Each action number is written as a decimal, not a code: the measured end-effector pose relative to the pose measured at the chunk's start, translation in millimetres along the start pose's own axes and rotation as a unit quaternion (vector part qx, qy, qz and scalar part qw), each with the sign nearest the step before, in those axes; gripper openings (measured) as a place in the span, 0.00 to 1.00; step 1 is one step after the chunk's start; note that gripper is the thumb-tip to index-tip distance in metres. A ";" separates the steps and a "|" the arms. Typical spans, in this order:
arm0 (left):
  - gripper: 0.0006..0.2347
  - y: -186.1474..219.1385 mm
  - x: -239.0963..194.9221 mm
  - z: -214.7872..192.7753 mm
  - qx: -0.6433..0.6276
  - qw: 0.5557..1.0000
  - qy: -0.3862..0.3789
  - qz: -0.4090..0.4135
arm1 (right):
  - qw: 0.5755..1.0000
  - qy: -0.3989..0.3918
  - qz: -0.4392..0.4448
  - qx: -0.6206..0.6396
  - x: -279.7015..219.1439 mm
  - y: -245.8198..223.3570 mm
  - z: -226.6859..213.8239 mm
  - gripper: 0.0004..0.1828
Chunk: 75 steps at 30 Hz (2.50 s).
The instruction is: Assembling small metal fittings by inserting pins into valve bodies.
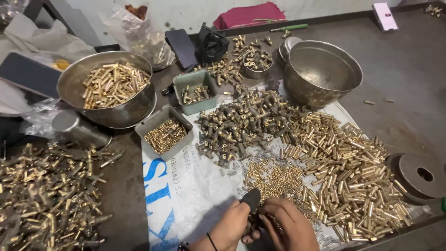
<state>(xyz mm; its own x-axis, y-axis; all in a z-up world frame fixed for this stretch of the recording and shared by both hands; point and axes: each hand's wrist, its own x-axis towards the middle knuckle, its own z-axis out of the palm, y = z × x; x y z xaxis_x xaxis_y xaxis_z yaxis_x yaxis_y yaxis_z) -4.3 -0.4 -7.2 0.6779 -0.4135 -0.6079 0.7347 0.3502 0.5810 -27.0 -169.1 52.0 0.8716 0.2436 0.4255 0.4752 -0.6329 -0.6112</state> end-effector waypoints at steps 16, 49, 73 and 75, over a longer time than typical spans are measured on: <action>0.20 13.6 -1.4 -24.9 0.084 0.994 -0.038 0.066 | 0.962 -0.070 0.242 -0.107 147.3 70.3 -2.0 0.13; 0.14 -0.6 -17.8 -29.7 0.254 0.954 0.014 0.159 | 0.967 -0.063 0.168 -0.183 67.0 36.7 -2.1 0.12; 0.15 -6.6 -32.6 -24.8 0.218 0.951 -0.072 0.208 | 0.983 -0.028 0.078 0.162 0.5 -30.7 -3.5 0.11; 0.14 0.9 -49.7 -9.6 0.245 0.935 -0.066 0.248 | 0.976 0.020 0.086 0.197 -9.3 -38.4 -8.7 0.09</action>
<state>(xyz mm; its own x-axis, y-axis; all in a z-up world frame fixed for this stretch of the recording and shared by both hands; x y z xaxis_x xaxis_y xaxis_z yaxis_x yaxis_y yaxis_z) -37.1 28.6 18.3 0.8986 -0.4144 -0.1444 0.2082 0.1128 0.9716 -54.4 -153.4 77.4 0.9406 0.1244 0.3159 0.3395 -0.3280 -0.8816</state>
